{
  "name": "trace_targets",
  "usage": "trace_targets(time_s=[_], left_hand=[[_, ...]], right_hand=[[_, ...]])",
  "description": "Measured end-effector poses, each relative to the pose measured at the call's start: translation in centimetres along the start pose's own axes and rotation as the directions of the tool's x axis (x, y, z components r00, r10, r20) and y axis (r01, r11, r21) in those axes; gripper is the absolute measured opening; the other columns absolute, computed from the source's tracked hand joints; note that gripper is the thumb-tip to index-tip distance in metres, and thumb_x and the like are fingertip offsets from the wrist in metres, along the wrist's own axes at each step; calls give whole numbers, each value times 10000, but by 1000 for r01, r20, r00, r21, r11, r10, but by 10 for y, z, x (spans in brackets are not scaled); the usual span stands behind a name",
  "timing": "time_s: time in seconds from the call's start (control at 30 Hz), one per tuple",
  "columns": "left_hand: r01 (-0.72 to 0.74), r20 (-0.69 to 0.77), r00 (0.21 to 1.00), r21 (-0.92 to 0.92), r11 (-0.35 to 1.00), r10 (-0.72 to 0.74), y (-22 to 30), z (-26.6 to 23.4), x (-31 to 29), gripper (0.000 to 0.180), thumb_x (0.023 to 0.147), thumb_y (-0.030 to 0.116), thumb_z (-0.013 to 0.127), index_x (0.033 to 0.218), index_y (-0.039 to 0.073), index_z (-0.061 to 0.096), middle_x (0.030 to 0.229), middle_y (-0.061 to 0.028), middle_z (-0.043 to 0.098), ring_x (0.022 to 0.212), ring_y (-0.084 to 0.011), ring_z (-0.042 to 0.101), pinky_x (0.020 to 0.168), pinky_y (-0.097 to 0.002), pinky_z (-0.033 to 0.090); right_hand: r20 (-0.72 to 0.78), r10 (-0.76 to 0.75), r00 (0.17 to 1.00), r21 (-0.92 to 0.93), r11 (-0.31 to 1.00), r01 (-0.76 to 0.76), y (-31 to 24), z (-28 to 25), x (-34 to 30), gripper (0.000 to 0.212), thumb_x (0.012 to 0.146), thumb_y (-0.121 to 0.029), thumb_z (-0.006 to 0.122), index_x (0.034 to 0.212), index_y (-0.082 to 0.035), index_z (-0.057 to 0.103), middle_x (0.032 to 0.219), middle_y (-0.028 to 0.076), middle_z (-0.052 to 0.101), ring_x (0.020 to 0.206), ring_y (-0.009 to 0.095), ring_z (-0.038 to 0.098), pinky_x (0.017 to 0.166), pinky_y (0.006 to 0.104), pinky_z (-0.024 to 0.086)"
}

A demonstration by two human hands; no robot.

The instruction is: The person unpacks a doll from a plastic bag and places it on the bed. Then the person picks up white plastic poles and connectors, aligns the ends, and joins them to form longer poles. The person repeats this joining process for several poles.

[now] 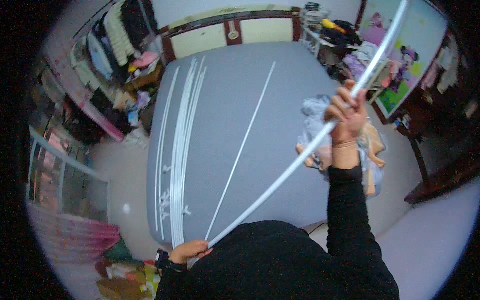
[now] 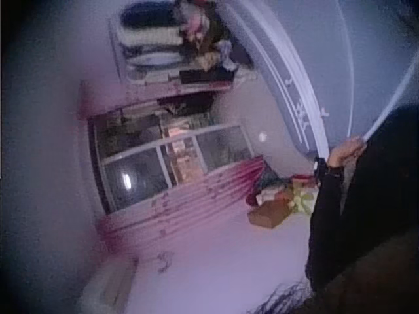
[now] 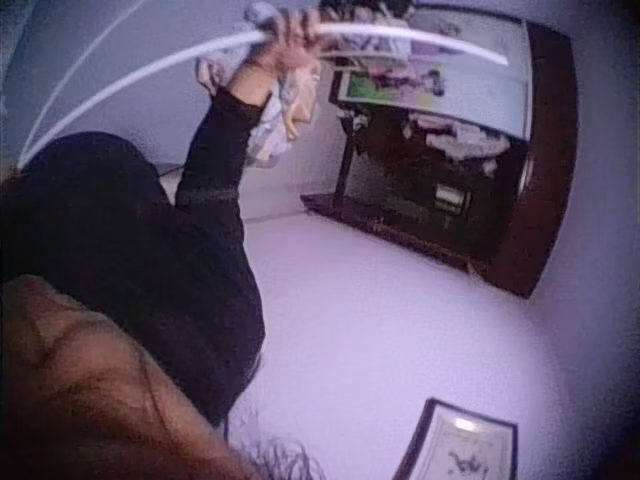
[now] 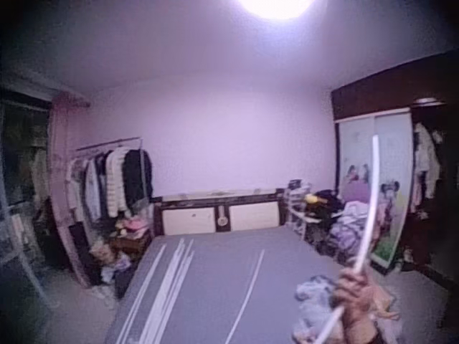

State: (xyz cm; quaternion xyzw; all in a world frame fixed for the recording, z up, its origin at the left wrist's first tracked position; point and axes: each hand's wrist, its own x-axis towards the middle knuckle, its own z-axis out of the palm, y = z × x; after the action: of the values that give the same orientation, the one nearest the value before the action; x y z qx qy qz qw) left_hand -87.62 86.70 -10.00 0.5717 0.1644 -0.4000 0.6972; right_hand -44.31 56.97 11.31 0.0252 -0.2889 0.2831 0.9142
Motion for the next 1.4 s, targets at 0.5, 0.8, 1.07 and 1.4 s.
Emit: trace_targets(time_s=[0.5, 0.8, 1.07, 1.4], left_hand=[[342, -735, 392, 674, 655, 552, 20, 9, -10, 452, 843, 502, 562, 776, 56, 545, 697, -170, 591, 702, -389, 579, 564, -479, 408], [270, -679, 305, 734, 623, 668, 111, 41, 26, 393, 839, 425, 611, 722, 59, 526, 613, -154, 555, 595, -367, 557, 501, -460, 379], [413, -572, 185, 783, 465, 799, 81, 16, 0, 473, 862, 481, 530, 627, 72, 497, 553, -143, 504, 543, -373, 522, 496, -478, 365], [40, -569, 648, 690, 723, 507, 84, 27, -5, 520, 944, 416, 417, 656, 0, 538, 518, -155, 495, 501, -338, 523, 490, -412, 388]], right_hand=[[-656, -563, 503, -662, 749, -24, 17, -75, -30, 339, 988, -385, 394, 750, -145, 409, 551, -45, 305, 413, 79, 241, 347, 219, 211], [-792, 110, 600, -58, 965, -254, 175, -48, -91, 173, 974, -254, 456, 874, -112, 450, 748, 18, 437, 676, 164, 412, 661, 345, 410], [-737, -256, 626, -378, 923, -67, 48, -31, -30, 421, 944, -487, 452, 687, -158, 395, 548, -35, 298, 448, 90, 259, 430, 239, 243], [-494, -161, 855, -325, 946, -9, 28, -13, -32, 476, 915, -556, 451, 643, -179, 352, 504, -72, 217, 405, 60, 183, 373, 211, 192]])
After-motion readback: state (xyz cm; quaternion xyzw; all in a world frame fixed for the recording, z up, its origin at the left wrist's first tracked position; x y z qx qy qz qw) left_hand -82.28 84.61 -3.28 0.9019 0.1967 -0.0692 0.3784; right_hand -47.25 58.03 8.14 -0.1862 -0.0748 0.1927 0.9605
